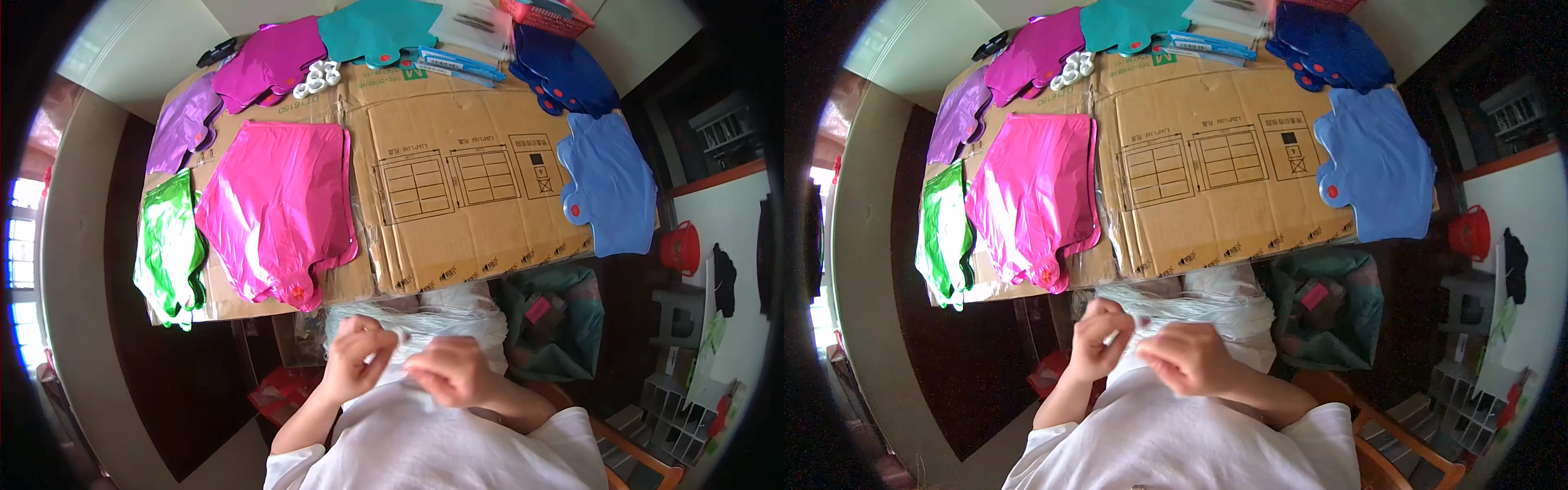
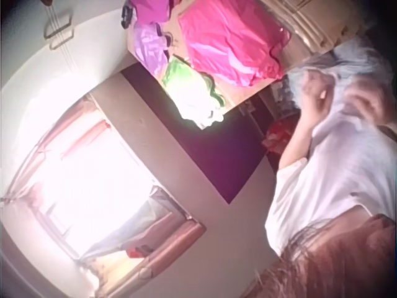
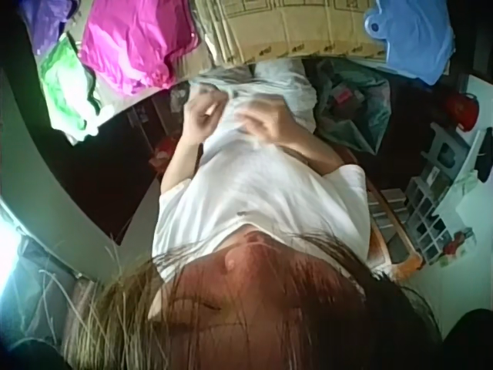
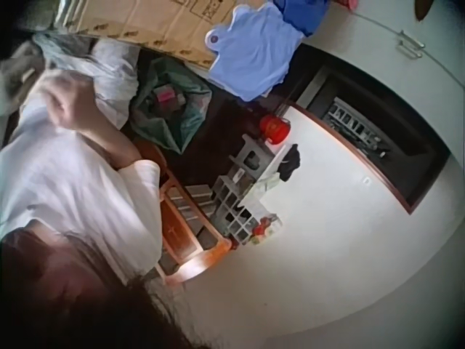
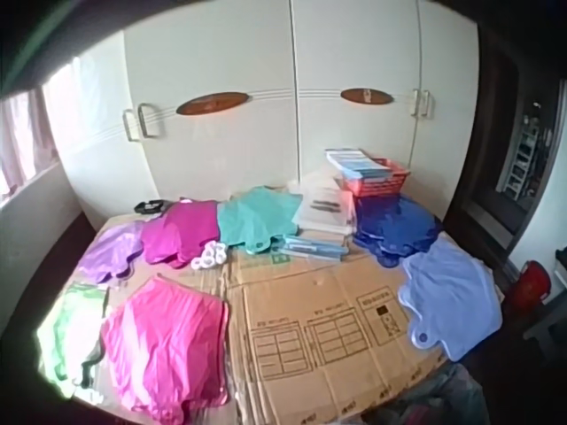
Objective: The recorder is assembling heart and star shaped foil balloons by attaching strings and plastic valves at a workstation.
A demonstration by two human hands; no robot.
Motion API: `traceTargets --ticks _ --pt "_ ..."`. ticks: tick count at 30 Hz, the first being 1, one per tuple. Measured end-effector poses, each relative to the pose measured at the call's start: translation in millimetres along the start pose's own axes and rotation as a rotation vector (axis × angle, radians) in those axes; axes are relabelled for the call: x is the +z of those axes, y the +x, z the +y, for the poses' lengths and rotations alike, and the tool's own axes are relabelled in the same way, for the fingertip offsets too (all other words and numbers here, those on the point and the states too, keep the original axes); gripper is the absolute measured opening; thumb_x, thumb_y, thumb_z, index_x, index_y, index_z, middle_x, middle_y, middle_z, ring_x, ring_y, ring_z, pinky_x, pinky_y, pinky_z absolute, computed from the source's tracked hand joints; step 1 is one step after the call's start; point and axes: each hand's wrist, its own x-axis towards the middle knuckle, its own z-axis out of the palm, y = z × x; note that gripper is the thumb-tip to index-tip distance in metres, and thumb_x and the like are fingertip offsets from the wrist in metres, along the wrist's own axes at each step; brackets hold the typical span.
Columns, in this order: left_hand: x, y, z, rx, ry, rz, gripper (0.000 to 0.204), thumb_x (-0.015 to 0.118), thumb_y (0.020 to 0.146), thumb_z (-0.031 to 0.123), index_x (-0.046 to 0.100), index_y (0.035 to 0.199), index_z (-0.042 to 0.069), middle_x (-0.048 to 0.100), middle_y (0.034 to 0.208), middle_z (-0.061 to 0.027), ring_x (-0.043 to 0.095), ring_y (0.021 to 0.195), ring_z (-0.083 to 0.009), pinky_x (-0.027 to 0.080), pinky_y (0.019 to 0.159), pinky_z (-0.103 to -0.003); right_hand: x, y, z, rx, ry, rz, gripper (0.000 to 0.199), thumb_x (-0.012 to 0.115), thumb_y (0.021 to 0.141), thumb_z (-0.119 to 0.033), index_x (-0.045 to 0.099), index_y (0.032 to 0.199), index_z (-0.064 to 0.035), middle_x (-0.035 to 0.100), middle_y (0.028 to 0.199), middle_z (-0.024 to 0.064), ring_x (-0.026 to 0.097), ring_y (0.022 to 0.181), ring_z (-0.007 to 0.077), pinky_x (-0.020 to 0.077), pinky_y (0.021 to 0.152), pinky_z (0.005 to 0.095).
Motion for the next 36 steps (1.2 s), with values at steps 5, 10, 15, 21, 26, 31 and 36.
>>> traceTargets --ticks 5,10,15,21,26,31,36 --pt "7 -6 -1 -0.119 -0.756 0.008 0.014 0.057 0.079 -0.003 0.066 0.091 -0.002 0.066 0.084 -0.0051 0.048 0.076 -0.0162 0.039 0.074 -0.030 4 0 11 0.033 -0.037 0.001 0.005 0.064 0.074 -0.004 0.061 0.078 -0.0052 0.054 0.060 0.0069 0.054 0.051 0.0227 0.0413 0.045 0.0323" --pt "0 -3 6 -0.069 -0.584 -0.137 0.013 0.057 0.079 -0.004 0.065 0.088 -0.001 0.062 0.076 -0.0056 0.048 0.075 -0.0171 0.039 0.072 -0.029 -11 10 4 0.060 -0.038 0.103 0.003 0.065 0.074 -0.003 0.062 0.076 -0.0034 0.054 0.058 0.0072 0.053 0.049 0.0206 0.0409 0.045 0.0326" --pt "6 -6 -2 -0.177 -0.411 0.030 0.011 0.058 0.083 0.001 0.065 0.090 -0.002 0.062 0.076 -0.0057 0.049 0.081 -0.0168 0.040 0.076 -0.030 7 2 1 -0.032 -0.023 0.051 0.004 0.065 0.074 -0.003 0.063 0.077 -0.0036 0.054 0.057 0.0061 0.052 0.047 0.0201 0.0386 0.044 0.0289" --pt "11 -9 4 -0.211 -1.063 0.039 0.021 0.058 0.076 -0.006 0.066 0.094 0.002 0.065 0.084 -0.0038 0.049 0.079 -0.0177 0.040 0.073 -0.029 5 3 13 0.025 -0.040 0.068 0.007 0.064 0.074 -0.002 0.063 0.080 -0.0046 0.055 0.058 0.0064 0.053 0.048 0.0212 0.0411 0.045 0.0325" --pt "9 -1 4 -0.091 -0.163 0.063 0.021 0.062 0.072 -0.006 0.064 0.092 0.000 0.063 0.081 -0.0065 0.051 0.076 -0.0206 0.042 0.071 -0.030 4 1 8 0.001 -0.190 0.119 0.008 0.067 0.072 -0.004 0.063 0.078 -0.0043 0.056 0.059 0.0057 0.053 0.049 0.0195 0.0420 0.045 0.0304" --pt "11 -2 8 -0.173 -0.088 0.043 0.023 0.069 0.067 -0.002 0.064 0.090 0.001 0.060 0.076 -0.0076 0.053 0.075 -0.0214 0.044 0.066 -0.031 3 0 9 -0.044 -0.255 0.114 0.012 0.071 0.067 -0.005 0.065 0.077 -0.0055 0.058 0.063 0.0033 0.055 0.053 0.0174 0.0436 0.046 0.0285" --pt "11 -4 4 -0.222 -0.163 0.018 0.016 0.071 0.070 0.002 0.065 0.086 0.002 0.060 0.075 -0.0072 0.054 0.073 -0.0191 0.044 0.066 -0.029 -2 1 10 0.037 -0.146 0.112 0.014 0.073 0.066 -0.003 0.066 0.077 -0.0061 0.060 0.065 0.0036 0.056 0.056 0.0168 0.0452 0.048 0.0275"
